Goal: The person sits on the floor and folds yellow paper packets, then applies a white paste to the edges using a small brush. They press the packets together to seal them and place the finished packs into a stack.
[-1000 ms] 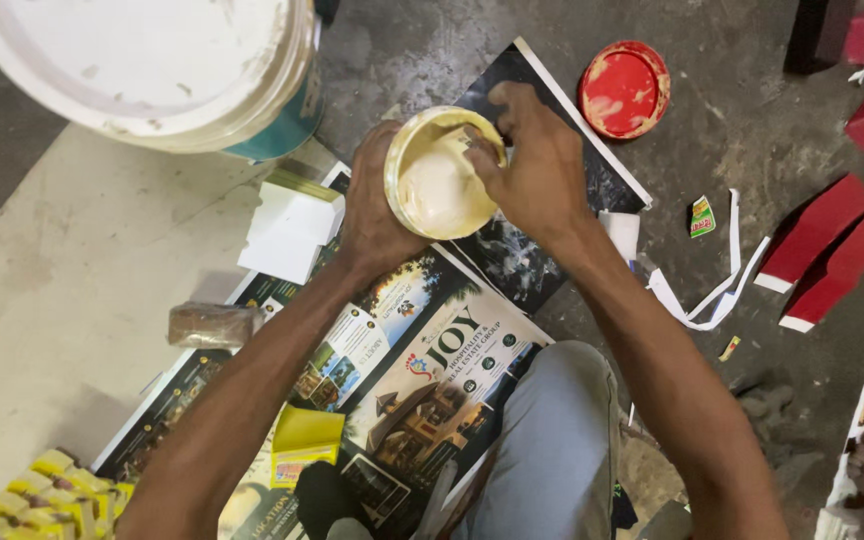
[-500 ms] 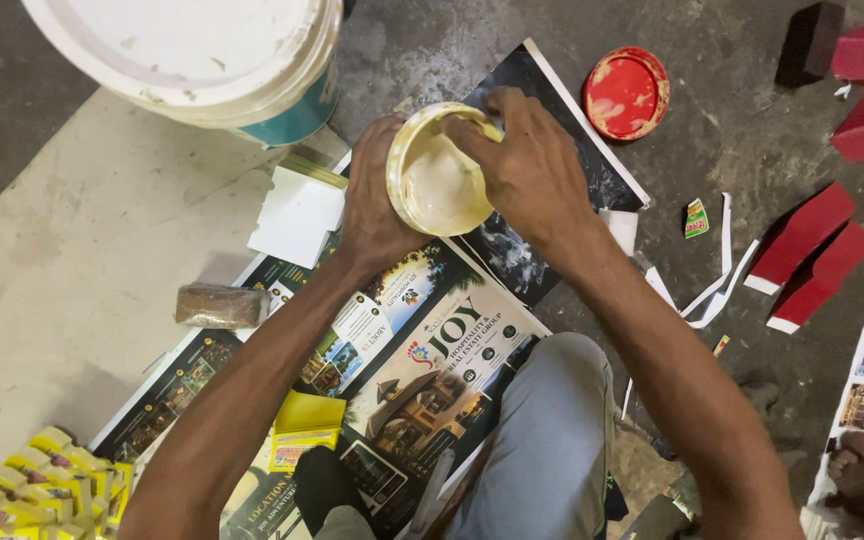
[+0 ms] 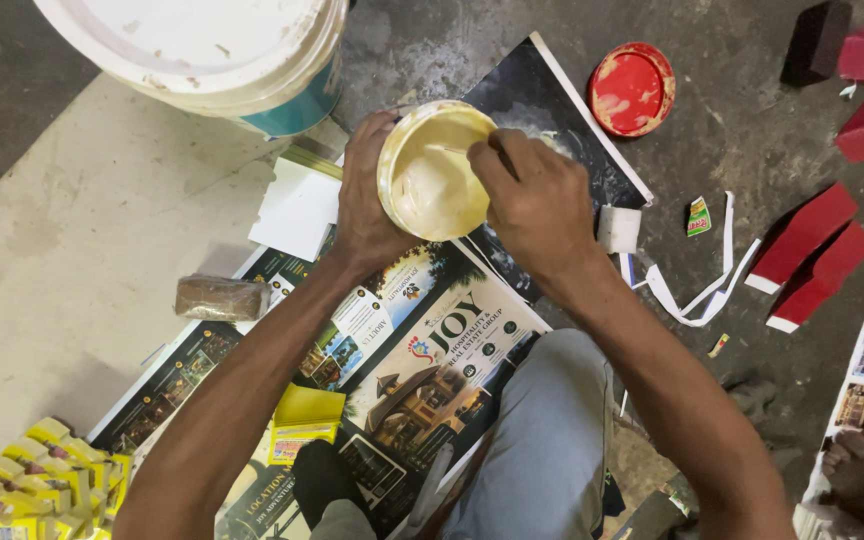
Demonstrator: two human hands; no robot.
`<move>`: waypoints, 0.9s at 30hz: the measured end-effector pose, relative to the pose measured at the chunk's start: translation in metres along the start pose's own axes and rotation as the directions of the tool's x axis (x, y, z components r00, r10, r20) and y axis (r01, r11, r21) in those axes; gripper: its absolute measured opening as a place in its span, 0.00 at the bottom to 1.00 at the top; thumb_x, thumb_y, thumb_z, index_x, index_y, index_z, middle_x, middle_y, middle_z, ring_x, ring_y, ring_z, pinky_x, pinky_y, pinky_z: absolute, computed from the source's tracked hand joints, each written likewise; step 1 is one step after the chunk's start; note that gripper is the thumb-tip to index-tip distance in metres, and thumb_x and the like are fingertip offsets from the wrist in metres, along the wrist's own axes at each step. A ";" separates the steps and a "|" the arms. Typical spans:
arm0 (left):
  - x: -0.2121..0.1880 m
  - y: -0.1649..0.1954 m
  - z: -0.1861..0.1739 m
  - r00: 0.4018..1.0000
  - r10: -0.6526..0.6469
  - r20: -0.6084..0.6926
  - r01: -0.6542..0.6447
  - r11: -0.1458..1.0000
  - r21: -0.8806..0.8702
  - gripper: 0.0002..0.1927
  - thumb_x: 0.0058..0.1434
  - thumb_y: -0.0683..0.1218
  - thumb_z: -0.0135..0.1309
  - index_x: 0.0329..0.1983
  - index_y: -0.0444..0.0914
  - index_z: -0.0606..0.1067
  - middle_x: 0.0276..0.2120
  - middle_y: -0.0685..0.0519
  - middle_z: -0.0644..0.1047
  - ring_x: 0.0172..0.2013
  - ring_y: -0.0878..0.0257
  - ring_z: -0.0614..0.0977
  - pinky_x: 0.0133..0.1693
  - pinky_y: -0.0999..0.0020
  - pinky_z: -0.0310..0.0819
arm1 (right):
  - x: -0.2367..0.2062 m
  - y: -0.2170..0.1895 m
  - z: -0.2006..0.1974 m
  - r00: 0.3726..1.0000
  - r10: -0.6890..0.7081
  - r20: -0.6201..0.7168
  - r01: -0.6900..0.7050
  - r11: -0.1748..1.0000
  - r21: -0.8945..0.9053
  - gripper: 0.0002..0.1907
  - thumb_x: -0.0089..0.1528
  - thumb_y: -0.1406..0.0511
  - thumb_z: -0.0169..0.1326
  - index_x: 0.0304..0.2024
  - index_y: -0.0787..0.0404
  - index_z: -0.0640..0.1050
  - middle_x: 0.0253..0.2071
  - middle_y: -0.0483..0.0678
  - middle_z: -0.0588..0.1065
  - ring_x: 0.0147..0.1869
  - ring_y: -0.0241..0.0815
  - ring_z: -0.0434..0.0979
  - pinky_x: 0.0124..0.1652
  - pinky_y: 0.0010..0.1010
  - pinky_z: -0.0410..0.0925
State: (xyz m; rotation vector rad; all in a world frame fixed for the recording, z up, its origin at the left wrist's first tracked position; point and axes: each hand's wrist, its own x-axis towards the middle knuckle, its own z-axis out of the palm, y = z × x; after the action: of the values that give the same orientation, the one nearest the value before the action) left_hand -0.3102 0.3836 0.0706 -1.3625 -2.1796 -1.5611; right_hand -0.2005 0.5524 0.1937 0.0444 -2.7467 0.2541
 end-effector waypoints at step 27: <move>-0.002 -0.010 0.026 0.935 0.204 0.289 -0.293 0.904 0.311 0.37 0.66 0.48 0.62 0.70 0.31 0.58 0.69 0.35 0.63 0.69 0.35 0.62 0.66 0.25 0.52 | -0.052 0.018 0.105 0.488 0.815 0.312 -0.570 0.027 0.821 0.08 0.58 0.80 0.52 0.37 0.74 0.81 0.31 0.54 0.82 0.29 0.37 0.82 0.31 0.27 0.76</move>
State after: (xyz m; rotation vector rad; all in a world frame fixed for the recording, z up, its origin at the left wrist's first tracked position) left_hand -0.3068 0.4029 0.0507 -1.7044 -2.1673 -0.8971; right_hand -0.1926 0.5509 0.0754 -1.0753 -1.7570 1.7971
